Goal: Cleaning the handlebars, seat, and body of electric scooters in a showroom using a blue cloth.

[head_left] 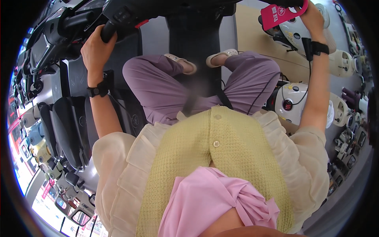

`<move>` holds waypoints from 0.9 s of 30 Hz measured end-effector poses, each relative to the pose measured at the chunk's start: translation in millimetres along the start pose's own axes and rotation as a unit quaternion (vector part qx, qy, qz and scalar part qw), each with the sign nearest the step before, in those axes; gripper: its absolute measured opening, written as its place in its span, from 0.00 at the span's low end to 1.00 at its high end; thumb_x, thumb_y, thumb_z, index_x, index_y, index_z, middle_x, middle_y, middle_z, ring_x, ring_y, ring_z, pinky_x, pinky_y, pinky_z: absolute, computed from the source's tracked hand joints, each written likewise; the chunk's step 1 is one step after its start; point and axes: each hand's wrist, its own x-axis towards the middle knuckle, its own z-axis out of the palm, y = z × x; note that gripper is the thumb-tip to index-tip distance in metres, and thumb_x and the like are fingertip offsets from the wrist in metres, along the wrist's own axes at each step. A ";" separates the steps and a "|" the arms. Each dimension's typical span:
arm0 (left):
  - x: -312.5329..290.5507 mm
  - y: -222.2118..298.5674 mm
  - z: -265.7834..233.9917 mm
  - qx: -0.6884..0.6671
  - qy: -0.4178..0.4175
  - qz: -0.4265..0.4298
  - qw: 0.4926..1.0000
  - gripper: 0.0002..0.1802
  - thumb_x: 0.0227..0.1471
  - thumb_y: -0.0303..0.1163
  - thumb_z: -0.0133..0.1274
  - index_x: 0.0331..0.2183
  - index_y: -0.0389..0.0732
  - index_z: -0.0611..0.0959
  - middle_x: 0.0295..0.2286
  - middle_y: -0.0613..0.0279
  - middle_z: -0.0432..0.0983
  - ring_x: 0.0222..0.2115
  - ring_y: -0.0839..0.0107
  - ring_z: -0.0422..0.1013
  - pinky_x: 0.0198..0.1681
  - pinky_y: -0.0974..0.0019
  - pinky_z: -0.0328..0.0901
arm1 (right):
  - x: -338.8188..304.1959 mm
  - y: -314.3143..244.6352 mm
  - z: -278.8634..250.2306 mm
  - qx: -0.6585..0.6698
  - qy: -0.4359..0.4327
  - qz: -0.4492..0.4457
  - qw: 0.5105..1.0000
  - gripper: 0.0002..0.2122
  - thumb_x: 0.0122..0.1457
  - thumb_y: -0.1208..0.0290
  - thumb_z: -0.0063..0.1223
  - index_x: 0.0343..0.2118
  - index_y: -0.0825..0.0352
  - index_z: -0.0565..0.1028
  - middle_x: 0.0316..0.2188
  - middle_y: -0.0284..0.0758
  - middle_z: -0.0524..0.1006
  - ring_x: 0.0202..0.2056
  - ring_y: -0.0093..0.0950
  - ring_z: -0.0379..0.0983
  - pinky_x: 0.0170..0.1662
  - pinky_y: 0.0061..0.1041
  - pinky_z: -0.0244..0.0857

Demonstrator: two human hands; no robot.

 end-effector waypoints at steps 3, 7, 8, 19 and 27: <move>0.3 -3.5 -1.3 -0.047 -0.021 0.003 0.999 0.23 0.48 0.47 0.59 0.44 0.47 0.82 0.31 0.56 0.81 0.32 0.56 0.78 0.34 0.62 0.70 | 17.3 -1.1 -17.1 -0.014 -0.104 0.003 0.994 0.20 0.48 0.67 0.63 0.44 0.67 0.75 0.38 0.46 0.79 0.38 0.43 0.77 0.41 0.38 0.71; 0.7 -12.9 -3.2 -0.171 -0.021 0.020 0.985 0.22 0.53 0.45 0.52 0.48 0.47 0.81 0.33 0.54 0.81 0.36 0.54 0.77 0.38 0.62 0.69 | 33.1 9.7 -16.5 0.070 -0.178 -0.025 0.981 0.21 0.47 0.68 0.64 0.46 0.68 0.74 0.39 0.45 0.79 0.38 0.40 0.77 0.41 0.37 0.72; 1.7 -15.5 -2.6 -0.205 -0.035 0.009 0.978 0.22 0.55 0.45 0.49 0.48 0.47 0.80 0.33 0.53 0.81 0.36 0.54 0.77 0.39 0.62 0.68 | 36.0 14.2 -14.6 0.090 -0.192 -0.028 0.977 0.22 0.47 0.69 0.64 0.46 0.68 0.74 0.39 0.45 0.79 0.38 0.39 0.77 0.41 0.36 0.72; 29.8 -32.2 7.9 -0.117 -0.175 0.022 0.977 0.16 0.59 0.37 0.40 0.31 0.38 0.78 0.29 0.51 0.80 0.38 0.54 0.76 0.37 0.62 0.68 | 42.3 29.8 -10.2 0.225 -0.275 0.042 0.934 0.28 0.46 0.74 0.66 0.52 0.70 0.71 0.42 0.41 0.78 0.38 0.28 0.76 0.41 0.30 0.75; 38.8 -23.7 27.0 0.051 0.003 0.101 0.994 0.15 0.59 0.37 0.42 0.35 0.39 0.80 0.32 0.46 0.80 0.40 0.49 0.74 0.40 0.54 0.69 | 33.0 40.3 -0.1 0.041 -0.133 -0.071 0.988 0.30 0.41 0.71 0.67 0.51 0.70 0.71 0.41 0.45 0.78 0.42 0.39 0.75 0.48 0.38 0.70</move>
